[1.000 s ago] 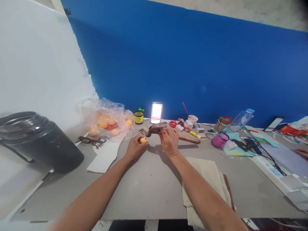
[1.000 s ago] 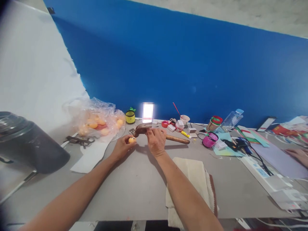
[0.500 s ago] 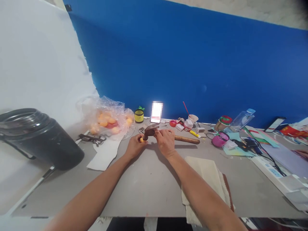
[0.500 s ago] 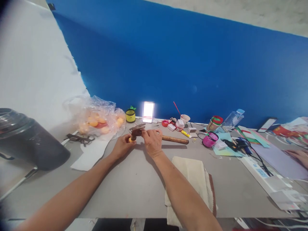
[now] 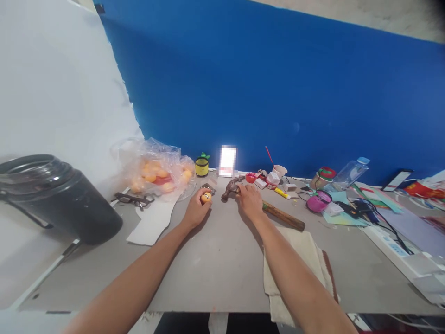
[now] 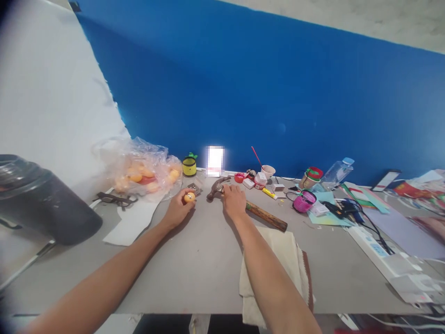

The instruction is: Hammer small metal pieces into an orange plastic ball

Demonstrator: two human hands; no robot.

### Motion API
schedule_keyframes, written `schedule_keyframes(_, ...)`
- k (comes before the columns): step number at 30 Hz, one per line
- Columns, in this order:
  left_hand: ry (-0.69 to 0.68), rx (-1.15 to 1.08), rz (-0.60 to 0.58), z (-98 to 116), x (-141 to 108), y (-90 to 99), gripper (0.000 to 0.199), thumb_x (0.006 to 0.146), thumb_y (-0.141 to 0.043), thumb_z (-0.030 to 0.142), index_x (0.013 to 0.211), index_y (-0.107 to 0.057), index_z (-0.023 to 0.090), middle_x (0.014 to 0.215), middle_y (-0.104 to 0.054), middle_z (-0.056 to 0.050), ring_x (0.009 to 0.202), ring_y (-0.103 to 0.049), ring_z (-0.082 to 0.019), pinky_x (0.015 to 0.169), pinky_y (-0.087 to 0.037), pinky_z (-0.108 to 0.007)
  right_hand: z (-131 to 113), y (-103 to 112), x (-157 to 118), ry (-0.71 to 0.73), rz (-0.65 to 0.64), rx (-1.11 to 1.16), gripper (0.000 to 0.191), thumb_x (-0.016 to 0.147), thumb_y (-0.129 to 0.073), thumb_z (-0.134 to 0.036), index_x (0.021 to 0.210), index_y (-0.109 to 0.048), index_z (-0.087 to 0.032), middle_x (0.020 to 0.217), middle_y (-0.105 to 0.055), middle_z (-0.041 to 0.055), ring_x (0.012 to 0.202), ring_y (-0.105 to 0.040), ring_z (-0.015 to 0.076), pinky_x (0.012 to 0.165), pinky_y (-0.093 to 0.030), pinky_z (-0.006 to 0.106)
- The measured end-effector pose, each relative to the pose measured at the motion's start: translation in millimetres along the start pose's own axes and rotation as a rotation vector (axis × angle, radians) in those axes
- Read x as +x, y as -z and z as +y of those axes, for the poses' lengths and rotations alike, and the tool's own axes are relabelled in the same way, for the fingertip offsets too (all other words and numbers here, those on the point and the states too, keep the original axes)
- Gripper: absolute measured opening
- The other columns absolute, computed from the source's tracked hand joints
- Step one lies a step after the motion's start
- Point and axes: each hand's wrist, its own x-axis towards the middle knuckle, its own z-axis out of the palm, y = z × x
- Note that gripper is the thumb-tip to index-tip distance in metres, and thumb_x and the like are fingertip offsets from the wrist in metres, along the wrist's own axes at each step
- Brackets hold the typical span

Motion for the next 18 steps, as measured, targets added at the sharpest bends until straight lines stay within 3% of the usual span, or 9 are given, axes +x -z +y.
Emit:
schedule_keyframes(3, -0.017, -0.014, -0.024, 5, -3, 1.5, 0.036, 0.075, -0.062, 0.024, 0.111, -0.068, 0.022, 0.103, -0.072, -0.003, 0.089, -0.065, -0.022, 0.087, -0.054, -0.036, 2, -4, 2, -0.017, -0.057, 0.009, 0.029, 0.106, -0.056, -0.028, 0.134, -0.063, -0.026, 0.124, -0.069, 0.0108, 0.117, -0.057, 0.0286, 0.090, -0.041, 0.037)
schedule_keyframes(6, 0.011, -0.074, -0.082, 6, -5, 1.7, 0.032, 0.085, -0.061, 0.037, 0.111, -0.069, 0.021, 0.090, -0.069, -0.001, 0.078, -0.062, -0.020, 0.076, -0.052, -0.034, 2, -7, 1, -0.019, -0.097, 0.012, 0.028, 0.106, -0.055, -0.028, 0.131, -0.066, -0.025, 0.127, -0.068, 0.0120, 0.119, -0.057, 0.0288, 0.091, -0.042, 0.038)
schedule_keyframes(9, 0.022, -0.099, -0.101, 3, -4, 1.0, 0.036, 0.088, -0.060, 0.045, 0.112, -0.070, 0.020, 0.093, -0.072, -0.004, 0.082, -0.065, -0.021, 0.078, -0.053, -0.034, 1, -8, 0, -0.035, -0.103, 0.025, 0.028, 0.105, -0.055, -0.027, 0.129, -0.069, -0.023, 0.130, -0.066, 0.0140, 0.121, -0.056, 0.0298, 0.093, -0.043, 0.039)
schedule_keyframes(13, 0.042, -0.137, -0.052, -2, -1, -1.0, 0.055, 0.081, -0.071, 0.041, 0.130, -0.061, 0.018, 0.116, -0.077, -0.010, 0.100, -0.072, -0.025, 0.089, -0.056, -0.038, -5, -3, -1, -0.012, 0.050, 0.121, 0.034, 0.104, -0.057, -0.025, 0.136, -0.067, -0.021, 0.131, -0.066, 0.0144, 0.123, -0.055, 0.0295, 0.100, -0.043, 0.039)
schedule_keyframes(16, 0.023, -0.143, -0.054, -4, -1, -2.9, 0.059, 0.080, -0.072, 0.036, 0.134, -0.058, 0.019, 0.124, -0.076, -0.012, 0.109, -0.073, -0.028, 0.096, -0.056, -0.042, -19, 1, -6, 0.103, 0.181, 0.305, 0.027, 0.107, -0.051, -0.026, 0.120, -0.073, -0.020, 0.119, -0.072, 0.0117, 0.116, -0.060, 0.0252, 0.103, -0.044, 0.035)
schedule_keyframes(18, -0.045, -0.101, -0.061, -5, -2, -4.2, 0.058, 0.080, -0.071, 0.034, 0.135, -0.058, 0.021, 0.129, -0.075, -0.012, 0.116, -0.071, -0.029, 0.102, -0.055, -0.044, -33, 2, -12, 0.150, 0.164, 0.454, 0.024, 0.106, -0.053, -0.030, 0.115, -0.074, -0.020, 0.110, -0.074, 0.0084, 0.105, -0.065, 0.0222, 0.097, -0.047, 0.032)
